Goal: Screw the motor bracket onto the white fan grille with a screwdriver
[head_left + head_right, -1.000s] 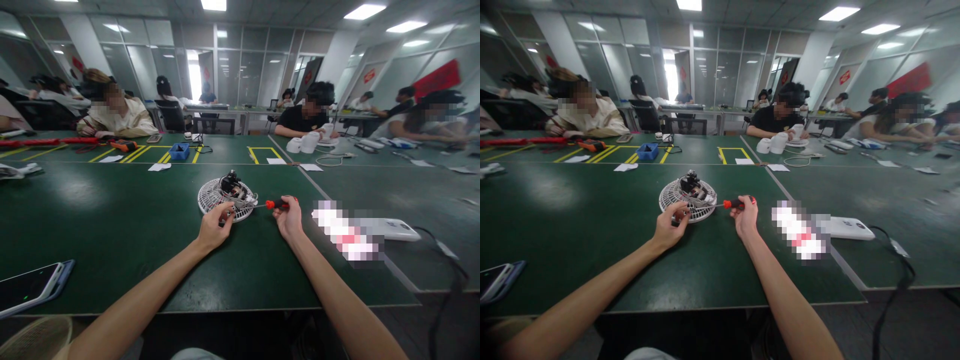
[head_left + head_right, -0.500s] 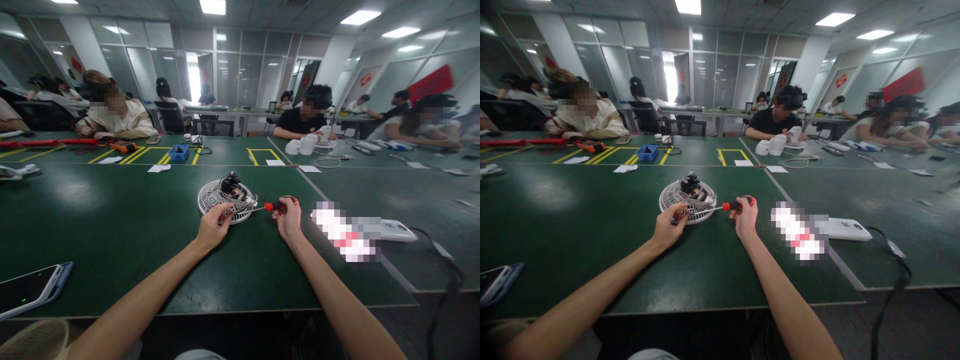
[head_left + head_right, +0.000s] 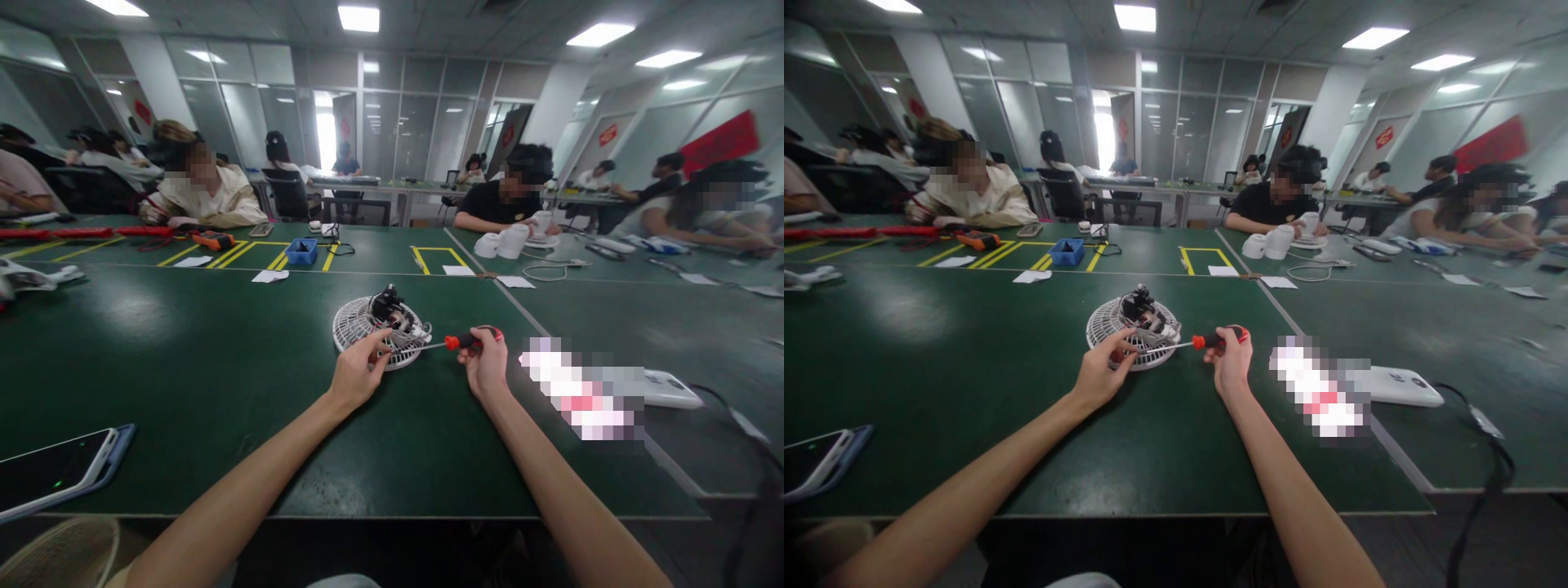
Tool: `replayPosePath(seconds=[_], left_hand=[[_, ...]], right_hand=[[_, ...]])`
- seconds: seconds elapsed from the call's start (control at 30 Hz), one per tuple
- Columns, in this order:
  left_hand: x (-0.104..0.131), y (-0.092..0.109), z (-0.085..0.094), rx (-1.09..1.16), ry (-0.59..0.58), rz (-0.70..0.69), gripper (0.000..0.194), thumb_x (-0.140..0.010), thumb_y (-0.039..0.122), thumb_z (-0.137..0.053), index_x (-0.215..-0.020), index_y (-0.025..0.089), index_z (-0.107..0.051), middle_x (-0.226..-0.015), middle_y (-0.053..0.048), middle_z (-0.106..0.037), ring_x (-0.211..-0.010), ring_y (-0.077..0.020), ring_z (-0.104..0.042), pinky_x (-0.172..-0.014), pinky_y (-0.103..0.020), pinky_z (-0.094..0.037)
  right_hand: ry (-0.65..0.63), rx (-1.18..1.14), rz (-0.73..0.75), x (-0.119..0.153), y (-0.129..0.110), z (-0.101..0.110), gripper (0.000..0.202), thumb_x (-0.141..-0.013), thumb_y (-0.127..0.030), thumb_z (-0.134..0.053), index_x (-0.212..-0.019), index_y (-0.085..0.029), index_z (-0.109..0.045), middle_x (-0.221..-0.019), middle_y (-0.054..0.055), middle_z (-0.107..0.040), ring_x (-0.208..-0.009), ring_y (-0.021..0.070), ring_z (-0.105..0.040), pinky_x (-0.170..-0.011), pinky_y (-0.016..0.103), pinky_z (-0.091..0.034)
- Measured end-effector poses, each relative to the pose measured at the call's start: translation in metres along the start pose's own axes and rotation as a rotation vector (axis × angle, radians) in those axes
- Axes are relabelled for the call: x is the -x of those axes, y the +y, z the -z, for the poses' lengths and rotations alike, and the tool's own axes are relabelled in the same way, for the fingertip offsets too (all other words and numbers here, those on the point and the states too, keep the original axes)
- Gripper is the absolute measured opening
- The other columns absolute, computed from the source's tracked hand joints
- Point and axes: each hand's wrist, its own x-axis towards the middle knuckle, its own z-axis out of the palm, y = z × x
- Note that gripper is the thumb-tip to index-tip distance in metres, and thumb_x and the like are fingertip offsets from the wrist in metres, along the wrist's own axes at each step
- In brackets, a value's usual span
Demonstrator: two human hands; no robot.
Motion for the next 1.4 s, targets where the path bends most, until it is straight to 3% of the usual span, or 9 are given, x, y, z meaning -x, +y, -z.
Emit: replayPosePath(seconds=[0.27, 0.63, 1.2, 1.4], left_hand=[[-0.001, -0.002, 0.002, -0.016, -0.038, 0.011, 0.059, -0.088, 0.011, -0.070, -0.143, 0.022, -0.052, -0.088, 0.000, -0.077, -0.064, -0.0119, -0.065, -0.066, -0.025, -0.057], [0.001, -0.004, 0.000, -0.008, -0.063, 0.012, 0.057, -0.092, 0.013, -0.066, -0.146, 0.021, -0.050, -0.089, -0.001, -0.077, -0.071, -0.0138, -0.068, -0.072, -0.028, -0.059], [0.003, -0.008, 0.002, -0.036, -0.129, 0.071, 0.061, -0.085, 0.012, -0.073, -0.142, 0.021, -0.054, -0.088, 0.001, -0.078, -0.071, -0.0135, -0.069, -0.076, -0.028, -0.058], [0.001, -0.007, 0.004, -0.030, -0.106, 0.118, 0.057, -0.087, 0.014, -0.072, -0.141, 0.022, -0.055, -0.089, 0.000, -0.078, -0.070, -0.0130, -0.067, -0.071, -0.026, -0.057]], right_hand=[[0.029, 0.007, 0.015, 0.002, -0.003, -0.002, 0.040, -0.056, -0.030, -0.075, -0.081, -0.025, -0.045, -0.054, -0.012, -0.053, -0.035, 0.0079, -0.048, -0.030, 0.016, -0.035], [0.020, -0.006, 0.013, 0.001, -0.001, 0.001, 0.043, -0.057, -0.033, -0.078, -0.081, -0.025, -0.043, -0.053, -0.013, -0.052, -0.035, 0.0082, -0.048, -0.031, 0.016, -0.035], [0.005, 0.107, 0.226, 0.015, -0.003, -0.007, 0.043, -0.063, -0.033, -0.078, -0.093, -0.025, -0.048, -0.059, -0.013, -0.056, -0.032, 0.0108, -0.052, -0.029, 0.022, -0.044], [0.053, 0.037, 0.195, 0.017, -0.007, -0.010, 0.041, -0.063, -0.032, -0.075, -0.092, -0.025, -0.046, -0.059, -0.014, -0.054, -0.034, 0.0093, -0.052, -0.030, 0.020, -0.044]])
